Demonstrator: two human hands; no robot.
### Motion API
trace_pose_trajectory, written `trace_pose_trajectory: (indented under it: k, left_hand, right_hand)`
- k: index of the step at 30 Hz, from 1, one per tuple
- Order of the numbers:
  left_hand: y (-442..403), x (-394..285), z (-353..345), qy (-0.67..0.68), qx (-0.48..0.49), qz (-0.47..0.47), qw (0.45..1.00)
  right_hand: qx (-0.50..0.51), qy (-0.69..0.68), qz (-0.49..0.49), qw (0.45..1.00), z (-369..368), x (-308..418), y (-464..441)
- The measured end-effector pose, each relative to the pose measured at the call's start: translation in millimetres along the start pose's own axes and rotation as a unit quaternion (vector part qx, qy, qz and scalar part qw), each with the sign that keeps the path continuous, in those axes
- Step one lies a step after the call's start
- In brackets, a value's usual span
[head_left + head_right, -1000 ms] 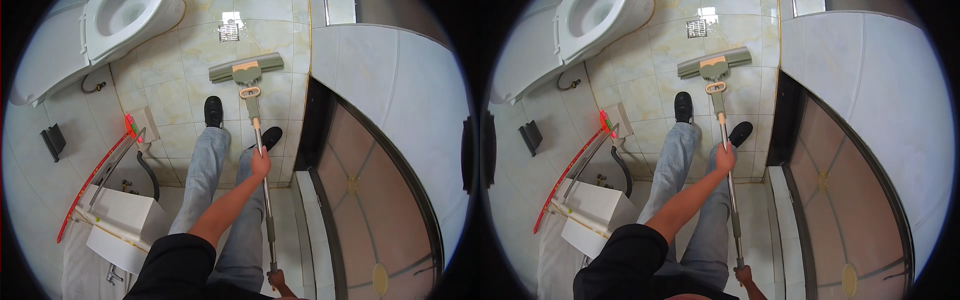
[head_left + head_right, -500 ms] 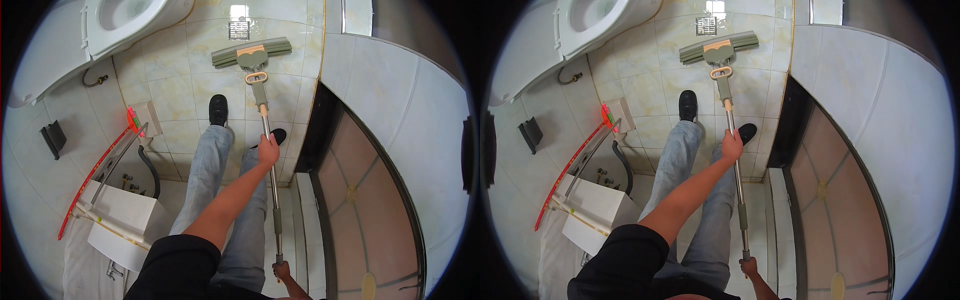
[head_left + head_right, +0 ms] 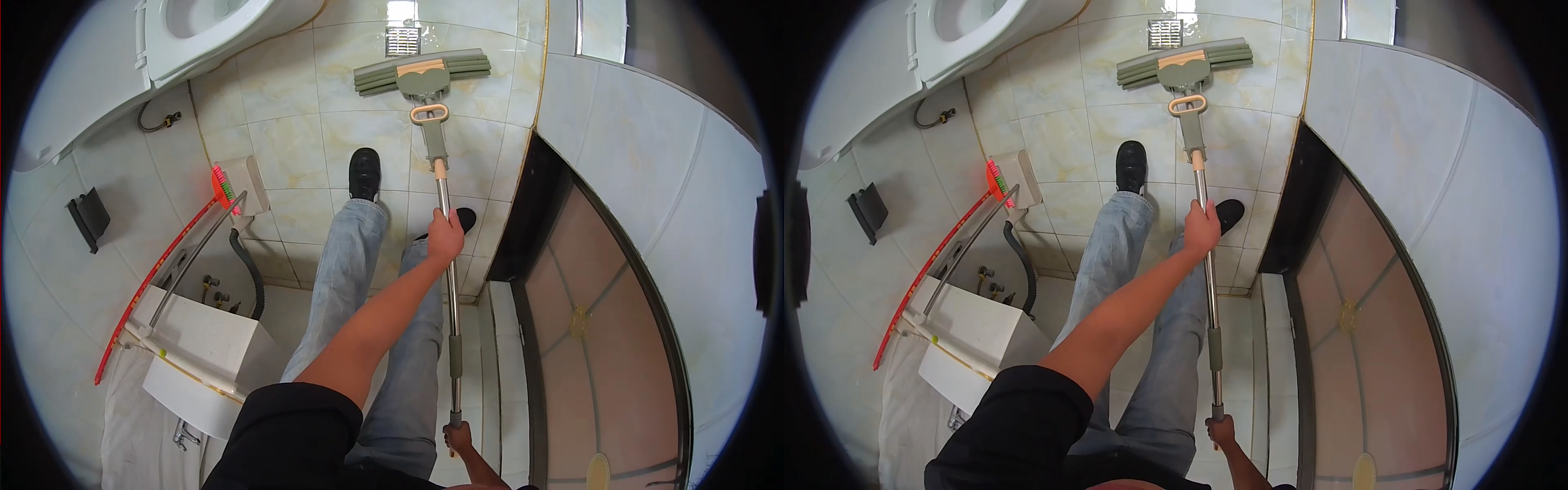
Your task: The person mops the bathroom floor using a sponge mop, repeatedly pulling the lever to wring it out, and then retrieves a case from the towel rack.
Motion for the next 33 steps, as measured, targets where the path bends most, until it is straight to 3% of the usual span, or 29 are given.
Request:
trace_pose_trajectory:
  k: [33]
  left_hand:
    - [-35.2,-5.0,-14.7,0.039,0.008,-0.003,0.999]
  right_hand:
    - [-0.023,0.001,0.012,1.0,-1.0,28.8,-14.3]
Point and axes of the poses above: each hand's wrist, its own y-axis away from the middle knuckle, its own z-axis out of the back of the hand, x = y × z, the point moved 4 cm from there along -y, towards the middle knuckle, and after that the axes turned 9 degrees about -y, right-handed, at the moved point
